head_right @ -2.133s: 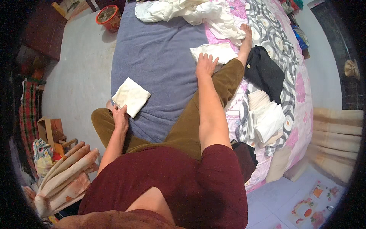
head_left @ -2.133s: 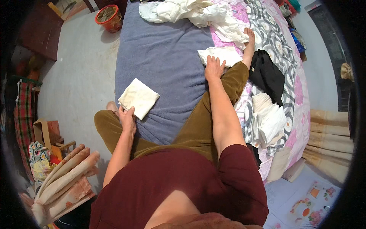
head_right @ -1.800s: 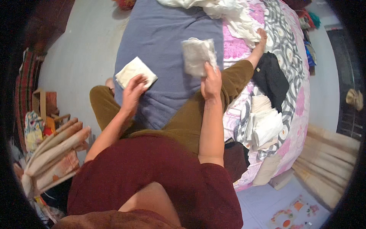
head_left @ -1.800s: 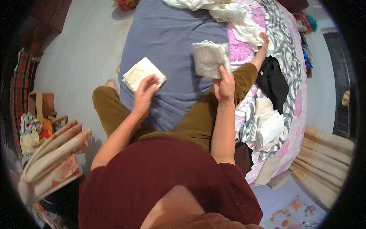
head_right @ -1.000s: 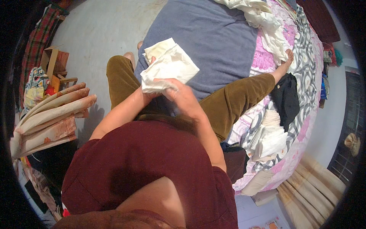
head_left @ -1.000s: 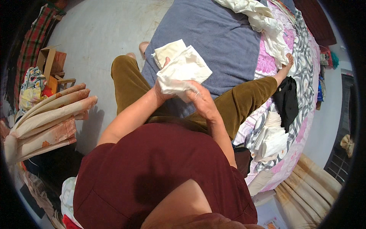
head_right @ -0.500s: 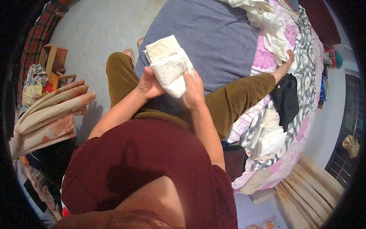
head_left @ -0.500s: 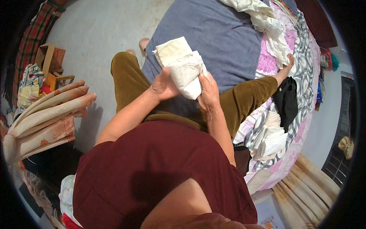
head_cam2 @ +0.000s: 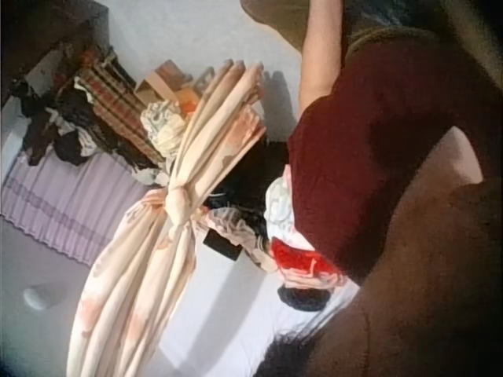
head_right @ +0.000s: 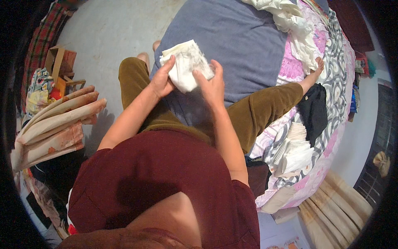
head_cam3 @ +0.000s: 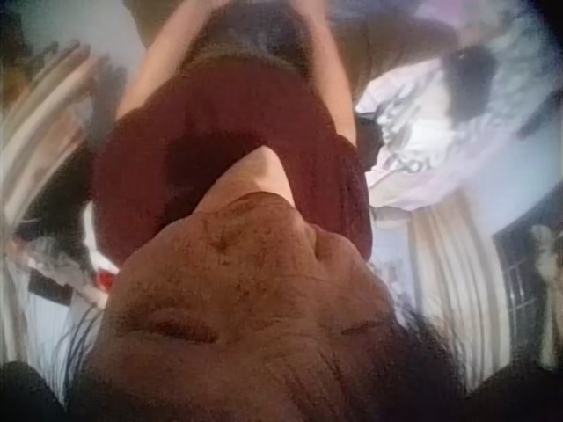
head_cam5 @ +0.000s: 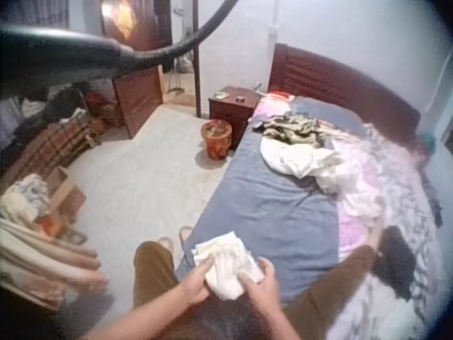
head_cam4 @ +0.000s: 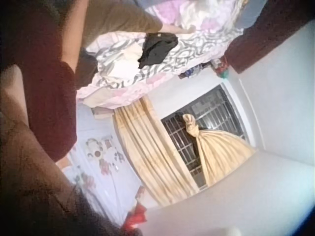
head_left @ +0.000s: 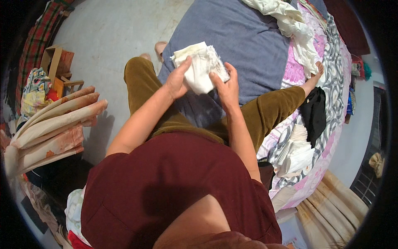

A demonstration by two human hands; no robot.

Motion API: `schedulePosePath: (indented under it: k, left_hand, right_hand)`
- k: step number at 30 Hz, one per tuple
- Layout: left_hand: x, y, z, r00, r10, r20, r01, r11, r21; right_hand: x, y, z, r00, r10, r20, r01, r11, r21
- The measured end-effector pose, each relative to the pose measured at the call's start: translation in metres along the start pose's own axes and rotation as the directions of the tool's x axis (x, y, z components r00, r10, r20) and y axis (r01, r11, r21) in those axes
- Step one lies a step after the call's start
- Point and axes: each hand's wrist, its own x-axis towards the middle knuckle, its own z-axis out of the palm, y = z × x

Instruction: The person sits cross-legged on the floor and folds several white cloth items one by one. They unfold each item, smooth it out, fold it into a compact rectangle, and place it on a growing stack to their right.

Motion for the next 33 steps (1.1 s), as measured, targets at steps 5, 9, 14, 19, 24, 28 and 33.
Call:
schedulePosePath:
  k: [5, 9, 14, 19, 24, 28, 33]
  left_hand:
    - [0.036, 0.002, -0.026, 0.920, 0.201, -0.337, -0.100, 0.951, 0.293]
    - [0.018, 0.003, -0.008, 0.527, 0.849, 0.049, -0.253, 0.102, 0.962]
    - [0.038, 0.009, -0.019, 0.735, 0.175, 0.656, -0.456, -0.589, 0.668]
    - [0.060, 0.000, -0.049, 0.936, 0.020, 0.352, -0.217, -0.753, 0.621]
    - [0.066, 0.000, -0.054, 0.946, 0.026, 0.322, -0.218, -0.686, 0.695]
    - [0.060, -0.006, -0.063, 0.886, 0.128, 0.447, -0.246, -0.686, 0.684]
    - [0.061, -0.005, -0.069, 0.793, 0.229, 0.565, -0.331, -0.616, 0.715]
  right_hand:
    - [0.052, 0.037, 0.019, 0.997, 0.079, 0.014, -0.076, 0.985, -0.153]
    - [0.054, 0.054, 0.033, 0.990, 0.143, 0.005, -0.140, 0.977, -0.160]
    - [0.055, 0.058, 0.034, 0.994, 0.107, -0.024, -0.109, 0.979, -0.172]
    - [0.053, 0.062, 0.035, 0.993, 0.092, -0.069, -0.108, 0.946, -0.304]
    - [0.050, 0.056, 0.033, 0.994, 0.022, -0.109, -0.081, 0.812, -0.577]
    - [0.074, 0.040, 0.021, 0.919, 0.390, 0.057, -0.296, 0.778, -0.555]
    - [0.076, 0.056, 0.016, 0.938, 0.296, 0.181, -0.203, 0.891, -0.405]
